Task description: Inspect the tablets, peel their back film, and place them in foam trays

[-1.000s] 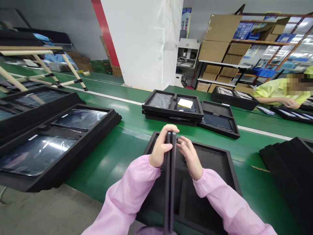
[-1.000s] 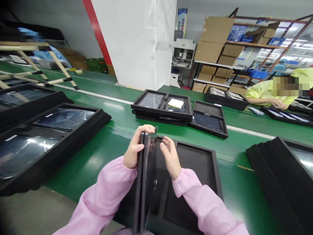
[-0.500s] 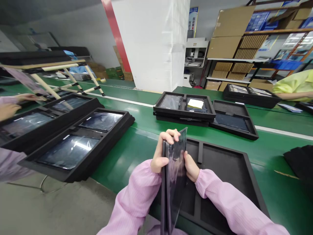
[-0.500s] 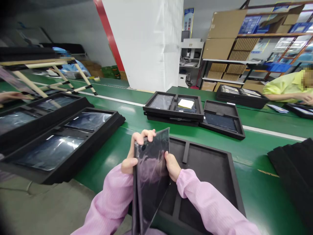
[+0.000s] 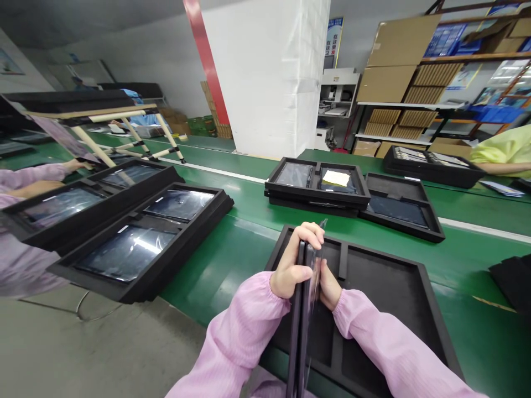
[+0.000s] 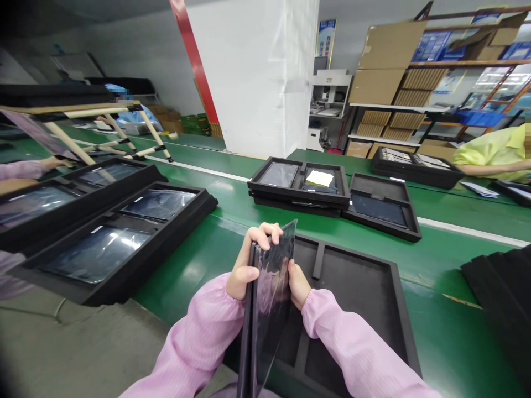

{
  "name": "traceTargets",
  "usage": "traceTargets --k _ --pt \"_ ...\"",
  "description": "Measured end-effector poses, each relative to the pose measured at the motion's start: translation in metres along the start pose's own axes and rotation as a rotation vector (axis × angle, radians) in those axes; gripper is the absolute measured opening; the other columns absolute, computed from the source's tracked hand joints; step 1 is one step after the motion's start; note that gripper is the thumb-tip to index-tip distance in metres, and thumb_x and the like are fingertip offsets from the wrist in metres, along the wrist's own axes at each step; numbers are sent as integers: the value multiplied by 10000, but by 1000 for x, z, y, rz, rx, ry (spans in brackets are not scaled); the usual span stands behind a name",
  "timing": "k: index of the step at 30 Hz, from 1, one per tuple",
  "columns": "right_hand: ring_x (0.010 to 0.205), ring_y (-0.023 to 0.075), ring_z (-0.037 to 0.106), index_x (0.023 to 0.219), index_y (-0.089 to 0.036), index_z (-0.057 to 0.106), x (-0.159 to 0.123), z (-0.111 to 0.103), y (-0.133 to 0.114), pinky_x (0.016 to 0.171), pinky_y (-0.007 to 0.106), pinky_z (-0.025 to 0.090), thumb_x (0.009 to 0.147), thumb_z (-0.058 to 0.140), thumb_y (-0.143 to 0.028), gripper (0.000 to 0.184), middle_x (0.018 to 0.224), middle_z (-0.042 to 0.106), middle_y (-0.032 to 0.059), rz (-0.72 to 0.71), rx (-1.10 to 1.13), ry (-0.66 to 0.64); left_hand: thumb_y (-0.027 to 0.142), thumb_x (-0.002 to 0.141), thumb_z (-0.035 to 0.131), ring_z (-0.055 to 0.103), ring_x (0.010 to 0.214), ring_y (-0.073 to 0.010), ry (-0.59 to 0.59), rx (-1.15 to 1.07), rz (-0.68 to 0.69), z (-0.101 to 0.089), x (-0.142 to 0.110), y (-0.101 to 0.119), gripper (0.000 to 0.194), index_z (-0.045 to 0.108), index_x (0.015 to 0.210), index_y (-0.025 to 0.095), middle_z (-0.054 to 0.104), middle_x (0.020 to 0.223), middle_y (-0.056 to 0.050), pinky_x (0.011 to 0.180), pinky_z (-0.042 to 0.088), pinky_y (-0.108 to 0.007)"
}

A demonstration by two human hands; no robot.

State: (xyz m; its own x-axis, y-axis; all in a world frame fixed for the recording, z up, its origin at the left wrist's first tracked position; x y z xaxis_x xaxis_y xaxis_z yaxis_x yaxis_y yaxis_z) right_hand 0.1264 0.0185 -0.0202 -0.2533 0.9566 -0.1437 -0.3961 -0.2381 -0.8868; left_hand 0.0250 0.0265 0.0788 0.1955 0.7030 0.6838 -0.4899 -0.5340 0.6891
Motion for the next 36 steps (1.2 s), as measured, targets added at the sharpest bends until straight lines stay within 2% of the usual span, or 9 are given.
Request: traceTargets --k 5,9,12,16,20,25,29,32,36 --pt "984 358 700 788 -200 737 -4 3 -3 901 474 534 515 606 -926 786 792 763 121 -21 -27 84 506 665 710 491 1125 -275 103 -21 -87 -4 -6 6 380 575 905 244 574 1041 -47 1086 330 -490" --pt "884 338 717 731 -167 718 -15 -4 -30 840 440 558 505 680 -874 743 737 755 110 -52 -71 231 632 743 646 518 1237 -322 176 -129 -405 -22 -46 13 591 546 1188 256 541 1349 -89 1067 392 -494" --pt "737 298 724 737 -154 714 -28 -14 -62 724 393 579 555 777 -749 626 699 750 93 -35 -136 330 710 657 708 610 1120 -356 77 -89 -719 -30 -84 9 720 621 1125 169 675 1156 -143 995 465 -498" --pt "678 271 716 795 -171 717 -43 -27 -93 689 381 582 577 756 -748 618 741 758 92 -21 -348 382 508 585 856 644 1065 -340 89 52 -862 -18 -110 -9 633 655 1070 154 727 1077 -125 980 487 -483" --pt "802 275 717 873 -188 711 -65 -47 -100 758 392 589 619 732 -719 588 862 757 102 -260 -676 521 478 547 871 646 1072 -336 230 -89 -926 -3 -120 -24 637 661 1056 156 734 1074 -115 977 494 -484" --pt "622 215 657 649 -221 654 -102 -64 -91 589 328 547 812 634 -578 392 711 688 59 -537 -1151 619 457 577 854 646 1048 -324 121 -133 -946 -2 -127 -26 596 683 1065 161 731 1067 -106 952 509 -458" --pt "647 209 610 720 -225 622 -114 -47 -84 626 339 476 911 580 -403 264 705 647 43 -828 -1462 715 483 599 834 647 1052 -322 101 -128 -936 -2 -128 -25 612 668 1097 168 729 1077 -102 946 513 -449" --pt "649 194 584 784 -220 605 -114 -26 -76 652 331 455 922 586 -274 149 707 624 34 -917 -1519 649 496 603 833 649 1046 -321 127 -123 -942 -2 -131 -27 622 661 1100 163 729 1078 -108 931 519 -445" --pt "632 166 606 818 -227 604 -113 -3 -50 613 280 489 893 612 -152 106 705 640 21 -840 -1401 311 512 585 842 670 965 -306 229 -135 -932 -5 -144 -36 596 669 1034 159 740 1011 -105 873 538 -437"
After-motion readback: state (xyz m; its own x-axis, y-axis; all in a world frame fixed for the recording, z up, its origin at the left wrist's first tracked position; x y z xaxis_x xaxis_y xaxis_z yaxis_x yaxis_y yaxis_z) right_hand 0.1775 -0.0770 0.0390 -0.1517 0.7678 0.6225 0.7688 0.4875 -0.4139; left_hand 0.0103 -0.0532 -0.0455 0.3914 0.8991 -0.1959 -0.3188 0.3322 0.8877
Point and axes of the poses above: each hand's wrist, its own x-axis towards the middle knuckle, its own z-axis out of the palm, y = z × x, the point moved 1 cm from there along x, towards the middle knuckle
